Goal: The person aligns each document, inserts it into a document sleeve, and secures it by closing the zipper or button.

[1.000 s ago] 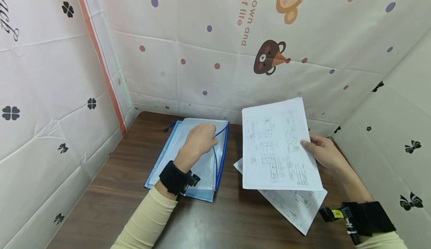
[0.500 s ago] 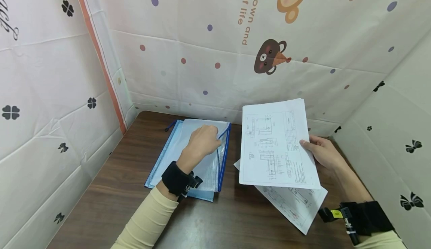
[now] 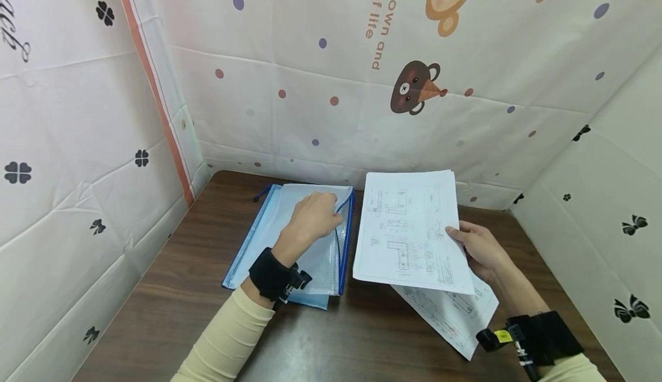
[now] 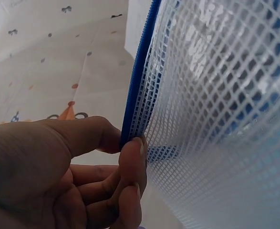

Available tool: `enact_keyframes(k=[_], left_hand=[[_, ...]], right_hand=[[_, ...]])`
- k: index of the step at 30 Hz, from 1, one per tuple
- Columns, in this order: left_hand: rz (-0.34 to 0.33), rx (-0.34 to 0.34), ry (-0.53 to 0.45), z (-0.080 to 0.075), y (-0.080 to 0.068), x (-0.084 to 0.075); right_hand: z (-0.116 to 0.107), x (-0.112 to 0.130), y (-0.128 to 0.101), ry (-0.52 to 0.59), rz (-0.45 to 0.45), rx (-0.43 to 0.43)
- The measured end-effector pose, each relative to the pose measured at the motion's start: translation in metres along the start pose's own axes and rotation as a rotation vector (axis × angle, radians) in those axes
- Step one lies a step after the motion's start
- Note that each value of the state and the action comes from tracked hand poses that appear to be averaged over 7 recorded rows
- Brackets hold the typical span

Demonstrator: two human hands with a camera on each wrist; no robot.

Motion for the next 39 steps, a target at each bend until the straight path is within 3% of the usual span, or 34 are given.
enact_keyframes(k=[11,26,39], left_hand=[[-0.007,0.013,-0.062,0.003,0.000,-0.002],[0.012,-0.022,-0.029,0.004,0.001,-0.004],[-0.006,-0.034,-0.007,0.008,0.004,-0.001]], right_hand=[[0.029,-0.009,-0.004,0.010,0.024,-0.056],[0.034,-0.018,-0.005,0.000,0.065,-0.022],[0.033,-0.013,-0.007,-0.080,-0.032,-0.070]])
Point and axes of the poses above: each hand's wrist, its own y-axis towards the middle knuckle, its own z-axis out of the palm, x = y × z, the point moved 4 cm from there along y, towards the middle knuckle, and after that the axes turned 3 degrees about -y, right-handed, at the moved point
